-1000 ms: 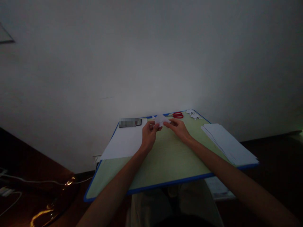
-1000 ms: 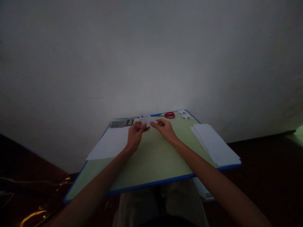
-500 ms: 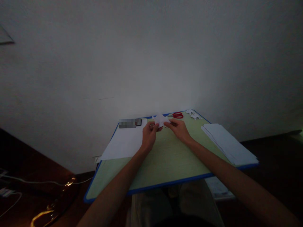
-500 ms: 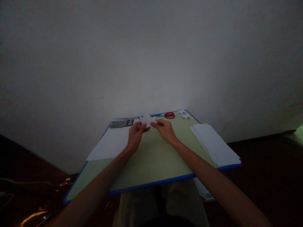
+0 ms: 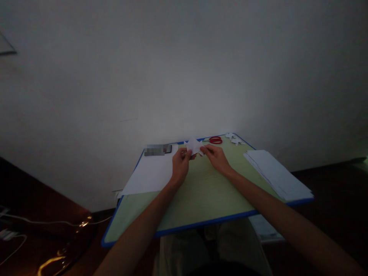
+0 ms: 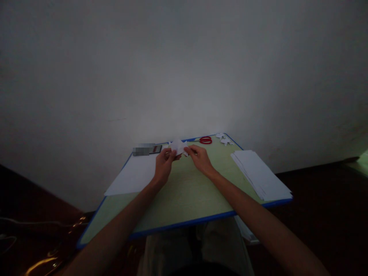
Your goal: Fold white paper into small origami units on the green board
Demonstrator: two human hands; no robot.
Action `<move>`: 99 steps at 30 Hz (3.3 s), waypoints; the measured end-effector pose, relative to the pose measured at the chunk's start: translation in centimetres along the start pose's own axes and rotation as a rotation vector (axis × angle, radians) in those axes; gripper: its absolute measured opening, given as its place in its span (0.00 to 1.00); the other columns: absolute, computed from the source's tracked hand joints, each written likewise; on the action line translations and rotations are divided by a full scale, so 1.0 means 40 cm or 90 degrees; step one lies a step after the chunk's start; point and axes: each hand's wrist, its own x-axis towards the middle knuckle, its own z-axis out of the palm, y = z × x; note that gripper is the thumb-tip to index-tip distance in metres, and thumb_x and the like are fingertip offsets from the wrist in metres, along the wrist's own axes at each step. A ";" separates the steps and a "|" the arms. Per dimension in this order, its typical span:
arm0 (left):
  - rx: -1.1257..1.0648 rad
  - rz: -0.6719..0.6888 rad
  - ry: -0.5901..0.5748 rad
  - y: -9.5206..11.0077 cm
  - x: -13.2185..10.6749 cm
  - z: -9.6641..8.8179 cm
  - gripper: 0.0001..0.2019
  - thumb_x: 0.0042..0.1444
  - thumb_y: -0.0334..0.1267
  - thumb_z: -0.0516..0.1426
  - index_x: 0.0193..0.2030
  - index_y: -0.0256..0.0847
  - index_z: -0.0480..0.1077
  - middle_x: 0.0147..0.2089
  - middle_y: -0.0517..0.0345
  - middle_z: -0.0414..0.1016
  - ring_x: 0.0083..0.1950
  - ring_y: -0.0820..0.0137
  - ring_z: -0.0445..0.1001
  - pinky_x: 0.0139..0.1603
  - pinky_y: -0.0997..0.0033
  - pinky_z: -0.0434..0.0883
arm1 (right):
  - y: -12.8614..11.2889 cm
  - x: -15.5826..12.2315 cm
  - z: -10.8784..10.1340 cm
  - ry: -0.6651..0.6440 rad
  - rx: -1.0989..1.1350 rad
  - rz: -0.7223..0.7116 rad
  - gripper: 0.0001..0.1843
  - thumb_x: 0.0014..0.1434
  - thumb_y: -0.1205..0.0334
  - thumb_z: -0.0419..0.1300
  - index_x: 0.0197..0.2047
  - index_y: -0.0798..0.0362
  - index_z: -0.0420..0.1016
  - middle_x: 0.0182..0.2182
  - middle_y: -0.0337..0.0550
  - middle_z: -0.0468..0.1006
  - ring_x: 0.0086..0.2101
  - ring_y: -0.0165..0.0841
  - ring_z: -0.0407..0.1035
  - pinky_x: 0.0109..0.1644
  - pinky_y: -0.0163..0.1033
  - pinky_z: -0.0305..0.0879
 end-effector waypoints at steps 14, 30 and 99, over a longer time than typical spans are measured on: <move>-0.002 -0.011 0.028 -0.006 0.005 0.002 0.20 0.55 0.54 0.65 0.40 0.36 0.73 0.35 0.50 0.83 0.36 0.63 0.83 0.45 0.59 0.81 | 0.011 -0.004 -0.002 0.084 0.132 0.031 0.17 0.53 0.54 0.71 0.43 0.49 0.75 0.32 0.39 0.81 0.34 0.35 0.77 0.44 0.42 0.73; 0.037 0.016 0.036 -0.004 0.006 -0.002 0.19 0.56 0.54 0.64 0.39 0.37 0.73 0.34 0.52 0.82 0.36 0.63 0.83 0.42 0.62 0.80 | 0.025 0.002 -0.009 0.092 0.076 -0.009 0.13 0.56 0.54 0.70 0.42 0.51 0.82 0.38 0.45 0.85 0.38 0.38 0.79 0.50 0.46 0.75; -0.094 -0.042 0.004 0.041 -0.009 0.014 0.21 0.46 0.47 0.72 0.39 0.39 0.72 0.36 0.54 0.84 0.36 0.64 0.83 0.46 0.61 0.79 | -0.010 -0.007 -0.008 0.052 0.058 0.005 0.28 0.55 0.55 0.70 0.58 0.50 0.73 0.33 0.40 0.83 0.36 0.37 0.76 0.46 0.44 0.67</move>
